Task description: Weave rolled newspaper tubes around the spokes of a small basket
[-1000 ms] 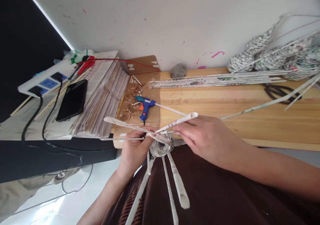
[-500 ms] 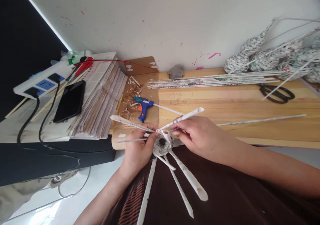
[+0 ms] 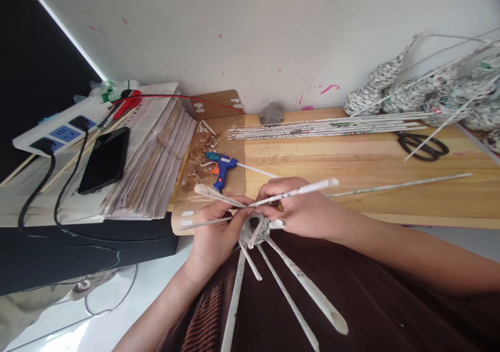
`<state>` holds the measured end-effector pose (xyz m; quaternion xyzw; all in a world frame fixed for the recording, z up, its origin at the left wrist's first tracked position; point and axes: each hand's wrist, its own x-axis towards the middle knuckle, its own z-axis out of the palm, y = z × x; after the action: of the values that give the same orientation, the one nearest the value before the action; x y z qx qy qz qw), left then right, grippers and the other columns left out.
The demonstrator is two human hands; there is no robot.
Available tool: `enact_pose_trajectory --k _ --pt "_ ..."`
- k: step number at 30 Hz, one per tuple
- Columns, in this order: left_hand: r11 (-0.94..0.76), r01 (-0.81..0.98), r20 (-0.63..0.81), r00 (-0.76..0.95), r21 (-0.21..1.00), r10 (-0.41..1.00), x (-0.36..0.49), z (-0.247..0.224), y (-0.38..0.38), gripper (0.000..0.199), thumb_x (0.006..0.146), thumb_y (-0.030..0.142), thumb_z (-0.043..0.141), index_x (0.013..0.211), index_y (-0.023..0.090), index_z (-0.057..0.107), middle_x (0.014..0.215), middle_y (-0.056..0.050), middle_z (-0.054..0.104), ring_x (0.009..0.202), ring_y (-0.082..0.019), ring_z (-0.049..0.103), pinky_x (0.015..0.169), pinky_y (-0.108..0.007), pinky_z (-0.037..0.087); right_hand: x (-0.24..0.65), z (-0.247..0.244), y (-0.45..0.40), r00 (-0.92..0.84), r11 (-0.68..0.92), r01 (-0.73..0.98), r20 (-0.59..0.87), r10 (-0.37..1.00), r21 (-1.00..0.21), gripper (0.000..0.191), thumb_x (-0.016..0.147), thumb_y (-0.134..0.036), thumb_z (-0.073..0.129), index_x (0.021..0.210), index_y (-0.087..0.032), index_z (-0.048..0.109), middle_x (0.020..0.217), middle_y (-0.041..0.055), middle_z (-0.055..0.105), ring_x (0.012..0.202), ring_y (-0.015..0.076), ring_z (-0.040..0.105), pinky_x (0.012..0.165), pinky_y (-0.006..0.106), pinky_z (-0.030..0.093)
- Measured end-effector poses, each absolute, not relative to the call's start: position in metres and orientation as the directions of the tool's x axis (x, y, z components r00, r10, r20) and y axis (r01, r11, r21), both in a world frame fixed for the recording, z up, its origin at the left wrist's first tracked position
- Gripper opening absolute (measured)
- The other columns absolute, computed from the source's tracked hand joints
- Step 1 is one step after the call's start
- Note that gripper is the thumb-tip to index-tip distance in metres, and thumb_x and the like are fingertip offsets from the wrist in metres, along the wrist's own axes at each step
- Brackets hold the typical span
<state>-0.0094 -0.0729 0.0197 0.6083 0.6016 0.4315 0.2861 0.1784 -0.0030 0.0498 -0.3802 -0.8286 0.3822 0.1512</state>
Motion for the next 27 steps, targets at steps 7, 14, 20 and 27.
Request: enact_pose_trajectory --k 7,14,20,27 --pt "-0.039 0.452 0.094 -0.101 0.891 0.990 -0.008 0.017 -0.074 0.009 0.085 0.024 0.071 0.092 0.022 0.076 0.089 -0.003 0.079 0.078 -0.020 0.075 0.072 -0.028 0.059 0.180 0.044 -0.003 -0.694 0.514 0.464 0.064 0.717 -0.722 0.013 0.081 -0.010 0.062 0.071 -0.017 0.061 0.068 -0.0005 0.061 0.065 0.0126 0.054 0.060 0.025 0.037" --pt "-0.075 0.519 0.152 -0.107 0.852 0.983 -0.006 0.024 -0.072 0.007 0.083 0.020 0.071 0.087 0.021 0.075 0.083 -0.001 0.078 0.074 -0.017 0.073 0.069 -0.024 0.057 0.185 0.052 -0.005 -0.659 0.405 0.528 -0.059 0.750 -0.747 0.007 0.082 -0.012 0.061 0.079 -0.019 0.063 0.076 0.0007 0.067 0.067 0.0132 0.058 0.061 0.024 0.039" --pt "-0.078 0.527 0.150 -0.096 0.847 0.984 -0.007 0.024 -0.071 0.007 0.083 0.019 0.071 0.088 0.022 0.076 0.083 0.000 0.078 0.075 -0.016 0.072 0.068 -0.023 0.055 0.188 0.052 -0.003 -0.681 0.440 0.528 -0.054 0.730 -0.726 0.010 0.083 -0.010 0.059 0.079 -0.018 0.064 0.077 0.0016 0.068 0.068 0.0132 0.058 0.061 0.025 0.037" --pt "-0.081 0.529 0.136 -0.066 0.845 0.988 -0.006 0.024 -0.070 0.007 0.084 0.020 0.070 0.089 0.023 0.075 0.085 0.000 0.077 0.076 -0.017 0.072 0.069 -0.024 0.055 0.194 0.052 0.000 -0.667 0.422 0.537 -0.061 0.743 -0.730 0.011 0.085 -0.012 0.059 0.076 -0.018 0.063 0.072 0.0000 0.065 0.062 0.0117 0.055 0.056 0.024 0.035"
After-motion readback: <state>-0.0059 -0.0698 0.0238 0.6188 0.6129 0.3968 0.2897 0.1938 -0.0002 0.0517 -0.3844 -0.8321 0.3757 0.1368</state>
